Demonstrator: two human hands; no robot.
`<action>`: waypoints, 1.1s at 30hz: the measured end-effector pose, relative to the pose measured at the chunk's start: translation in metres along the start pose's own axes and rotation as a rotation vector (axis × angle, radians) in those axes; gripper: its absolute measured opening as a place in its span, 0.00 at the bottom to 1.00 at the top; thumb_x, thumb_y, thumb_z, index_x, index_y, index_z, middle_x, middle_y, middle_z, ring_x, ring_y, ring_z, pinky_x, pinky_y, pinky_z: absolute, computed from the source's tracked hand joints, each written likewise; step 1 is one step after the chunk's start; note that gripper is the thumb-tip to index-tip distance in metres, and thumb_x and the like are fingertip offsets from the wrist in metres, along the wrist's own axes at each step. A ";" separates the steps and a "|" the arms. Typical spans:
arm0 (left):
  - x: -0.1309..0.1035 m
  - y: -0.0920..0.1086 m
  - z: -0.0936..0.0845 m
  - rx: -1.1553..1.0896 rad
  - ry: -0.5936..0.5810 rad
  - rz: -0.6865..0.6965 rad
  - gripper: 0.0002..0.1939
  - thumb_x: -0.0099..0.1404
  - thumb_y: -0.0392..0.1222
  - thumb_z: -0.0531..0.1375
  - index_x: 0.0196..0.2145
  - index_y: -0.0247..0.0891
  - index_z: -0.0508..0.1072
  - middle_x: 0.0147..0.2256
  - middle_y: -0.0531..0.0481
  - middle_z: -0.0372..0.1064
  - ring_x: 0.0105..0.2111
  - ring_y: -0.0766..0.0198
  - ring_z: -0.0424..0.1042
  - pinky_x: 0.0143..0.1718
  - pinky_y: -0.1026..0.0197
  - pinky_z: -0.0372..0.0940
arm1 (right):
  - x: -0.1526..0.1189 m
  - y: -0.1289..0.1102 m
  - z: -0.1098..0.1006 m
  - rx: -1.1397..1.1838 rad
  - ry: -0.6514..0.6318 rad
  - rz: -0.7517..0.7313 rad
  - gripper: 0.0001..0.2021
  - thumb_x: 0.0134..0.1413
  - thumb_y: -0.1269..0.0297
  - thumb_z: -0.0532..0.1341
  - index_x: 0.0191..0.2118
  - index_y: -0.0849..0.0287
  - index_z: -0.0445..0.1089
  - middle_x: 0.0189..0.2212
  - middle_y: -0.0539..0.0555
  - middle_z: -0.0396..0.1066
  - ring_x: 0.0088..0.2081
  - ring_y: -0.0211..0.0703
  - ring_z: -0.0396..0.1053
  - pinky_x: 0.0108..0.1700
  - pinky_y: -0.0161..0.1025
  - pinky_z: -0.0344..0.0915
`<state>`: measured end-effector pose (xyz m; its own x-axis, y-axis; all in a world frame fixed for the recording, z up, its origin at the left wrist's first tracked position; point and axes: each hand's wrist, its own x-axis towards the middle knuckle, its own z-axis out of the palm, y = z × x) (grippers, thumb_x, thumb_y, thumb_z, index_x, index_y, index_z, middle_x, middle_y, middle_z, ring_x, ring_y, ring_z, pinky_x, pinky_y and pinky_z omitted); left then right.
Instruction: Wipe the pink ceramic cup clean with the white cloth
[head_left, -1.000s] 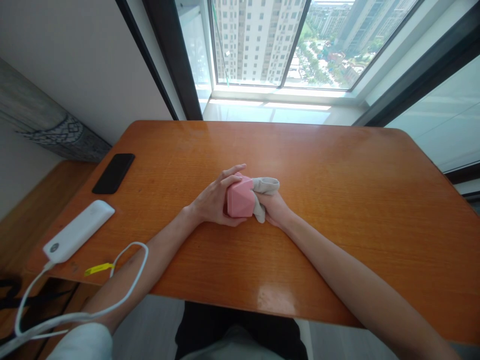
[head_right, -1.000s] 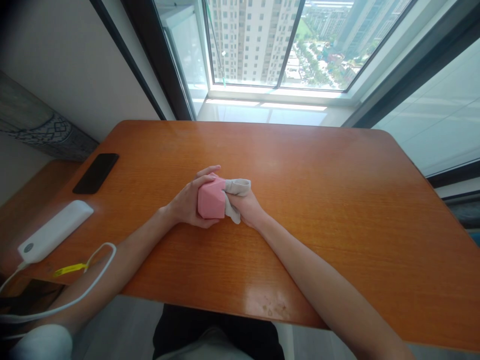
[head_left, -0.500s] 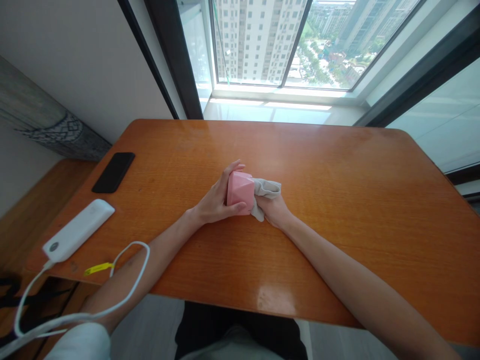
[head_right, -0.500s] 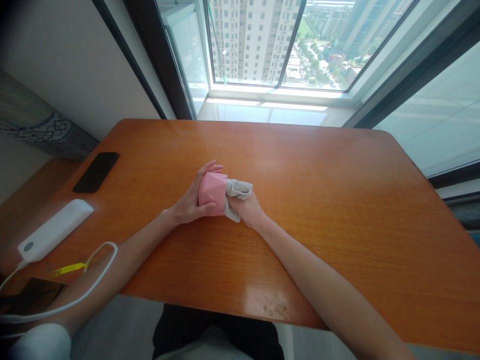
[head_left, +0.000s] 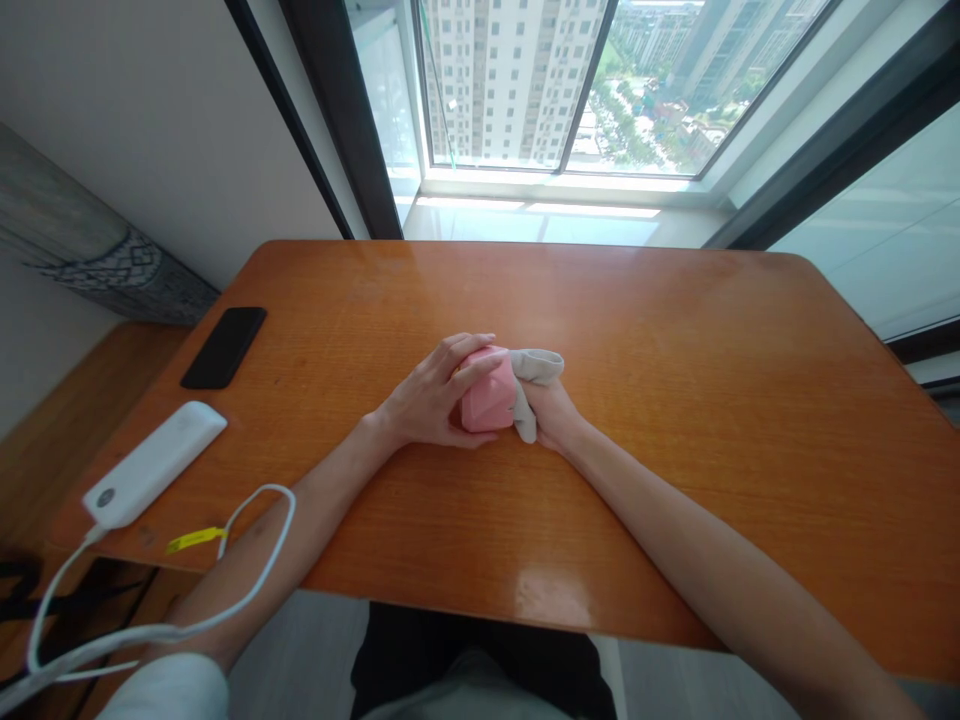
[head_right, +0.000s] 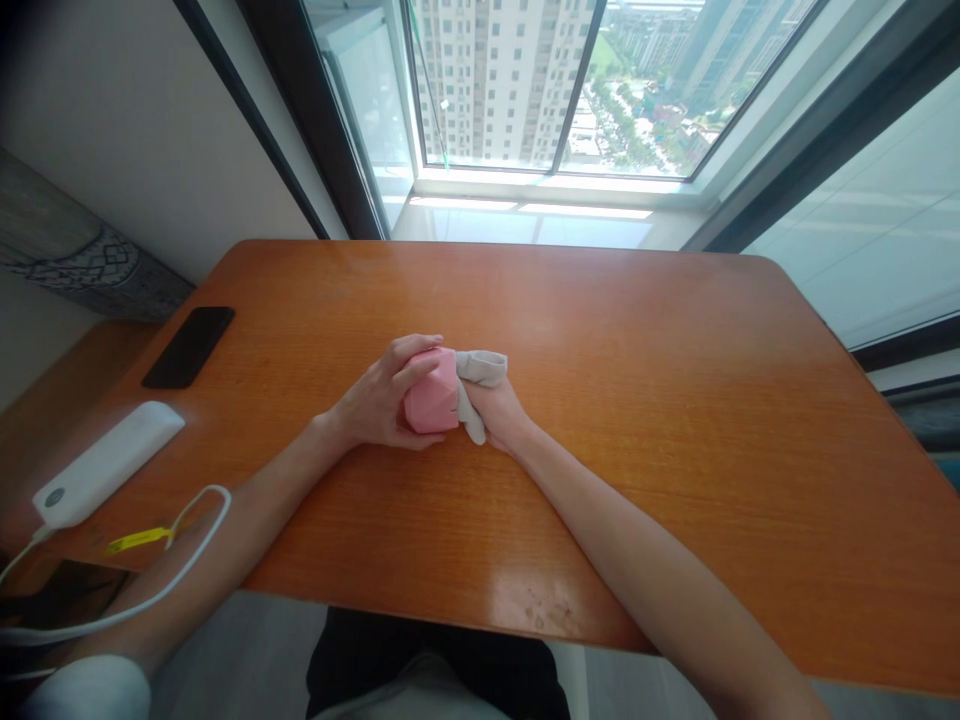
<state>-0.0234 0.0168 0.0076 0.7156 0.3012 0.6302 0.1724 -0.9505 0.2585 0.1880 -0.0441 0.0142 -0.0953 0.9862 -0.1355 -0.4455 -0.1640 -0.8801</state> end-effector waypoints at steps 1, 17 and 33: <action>0.001 0.002 0.000 -0.021 -0.001 -0.031 0.61 0.58 0.63 0.76 0.79 0.50 0.50 0.71 0.31 0.60 0.69 0.33 0.66 0.67 0.30 0.70 | 0.000 0.000 0.000 -0.005 0.003 -0.009 0.23 0.36 0.46 0.85 0.28 0.54 0.78 0.25 0.49 0.77 0.28 0.41 0.73 0.29 0.36 0.70; 0.013 0.027 -0.004 -0.512 -0.027 -0.690 0.49 0.64 0.63 0.71 0.75 0.48 0.58 0.55 0.44 0.76 0.46 0.52 0.78 0.51 0.51 0.74 | -0.002 0.001 0.002 -0.026 0.018 -0.046 0.21 0.38 0.46 0.84 0.28 0.54 0.80 0.25 0.49 0.79 0.26 0.40 0.72 0.28 0.36 0.71; -0.002 -0.004 -0.008 0.025 -0.017 0.071 0.60 0.64 0.70 0.72 0.81 0.51 0.47 0.78 0.29 0.51 0.75 0.33 0.60 0.71 0.31 0.65 | -0.002 0.000 0.004 0.013 0.024 -0.026 0.22 0.36 0.46 0.85 0.30 0.52 0.80 0.29 0.50 0.82 0.31 0.45 0.79 0.36 0.40 0.77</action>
<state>-0.0312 0.0208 0.0111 0.7382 0.2317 0.6336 0.1374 -0.9711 0.1950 0.1850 -0.0461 0.0164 -0.0624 0.9903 -0.1240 -0.4587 -0.1387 -0.8777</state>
